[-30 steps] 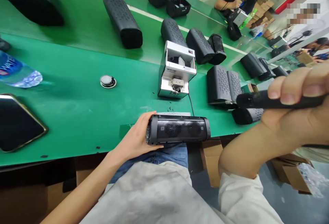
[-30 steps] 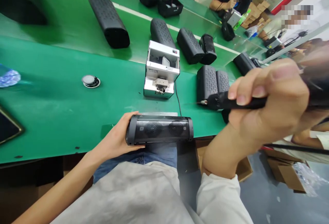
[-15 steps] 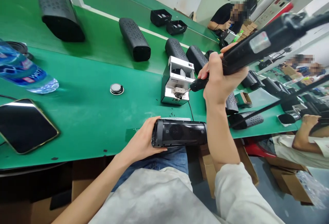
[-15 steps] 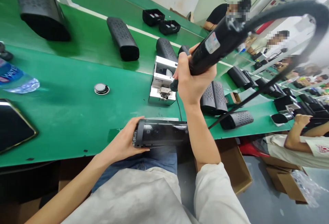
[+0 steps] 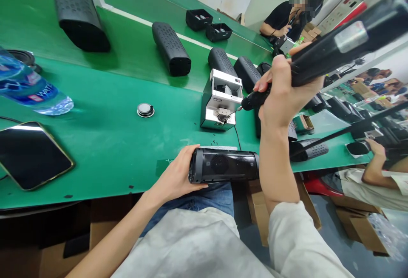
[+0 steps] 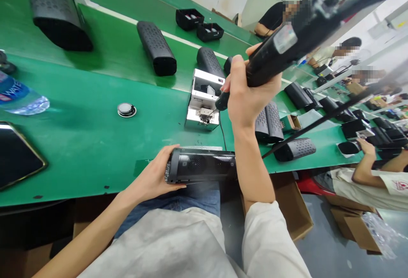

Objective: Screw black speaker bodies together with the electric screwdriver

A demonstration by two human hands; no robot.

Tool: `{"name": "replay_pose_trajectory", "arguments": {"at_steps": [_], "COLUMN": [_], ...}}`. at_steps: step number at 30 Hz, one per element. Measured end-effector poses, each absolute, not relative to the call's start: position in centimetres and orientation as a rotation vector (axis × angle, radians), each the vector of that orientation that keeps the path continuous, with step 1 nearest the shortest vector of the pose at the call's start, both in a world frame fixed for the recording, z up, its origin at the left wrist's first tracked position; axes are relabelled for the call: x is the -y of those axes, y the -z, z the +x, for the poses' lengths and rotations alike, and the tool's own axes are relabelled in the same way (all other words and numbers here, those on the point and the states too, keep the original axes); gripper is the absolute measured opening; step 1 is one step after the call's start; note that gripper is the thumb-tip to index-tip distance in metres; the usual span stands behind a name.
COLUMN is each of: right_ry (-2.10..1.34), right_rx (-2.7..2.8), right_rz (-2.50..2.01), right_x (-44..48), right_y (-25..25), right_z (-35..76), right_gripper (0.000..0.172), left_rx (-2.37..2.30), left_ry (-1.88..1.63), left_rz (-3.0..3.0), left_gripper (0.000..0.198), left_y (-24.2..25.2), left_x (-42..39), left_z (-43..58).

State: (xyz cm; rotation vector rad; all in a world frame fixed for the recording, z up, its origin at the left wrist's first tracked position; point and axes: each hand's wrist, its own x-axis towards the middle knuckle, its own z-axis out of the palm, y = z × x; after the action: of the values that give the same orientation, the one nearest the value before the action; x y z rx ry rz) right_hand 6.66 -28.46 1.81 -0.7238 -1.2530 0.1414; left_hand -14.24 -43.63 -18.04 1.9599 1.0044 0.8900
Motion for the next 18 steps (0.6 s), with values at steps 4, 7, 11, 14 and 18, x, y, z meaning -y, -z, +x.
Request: {"name": "replay_pose_trajectory", "arguments": {"at_steps": [4, 7, 11, 14, 18], "right_ry": [-0.243, -0.354, -0.33, -0.313, -0.339], "right_rx": [1.257, 1.269, 1.255, 1.259, 1.342], "right_rz": [-0.802, -0.879, -0.797, -0.743, -0.776], "right_x": [28.3, 29.3, 30.5, 30.3, 29.2], "right_y": [-1.1, -1.3, -2.0, -2.2, -2.0], "right_z": [6.5, 6.5, 6.9, 7.0, 6.9], "right_gripper": [0.041, 0.044, 0.04, 0.051, 0.052], "left_rx": [-1.015, -1.022, -1.001, -0.995, -1.002], "left_ry": [-0.883, -0.87, -0.876, -0.89, -0.892], "left_rz": [1.962, 1.953, 1.946, 1.95, 1.951], "left_gripper": [0.111, 0.111, 0.109, 0.109, 0.109], "left_y": [18.1, 17.9, 17.9, 18.0, 18.1], "left_x": [43.7, 43.7, 43.7, 43.7, 43.7], "left_z": [-14.2, -14.2, -14.1, -14.1, -14.1]}}
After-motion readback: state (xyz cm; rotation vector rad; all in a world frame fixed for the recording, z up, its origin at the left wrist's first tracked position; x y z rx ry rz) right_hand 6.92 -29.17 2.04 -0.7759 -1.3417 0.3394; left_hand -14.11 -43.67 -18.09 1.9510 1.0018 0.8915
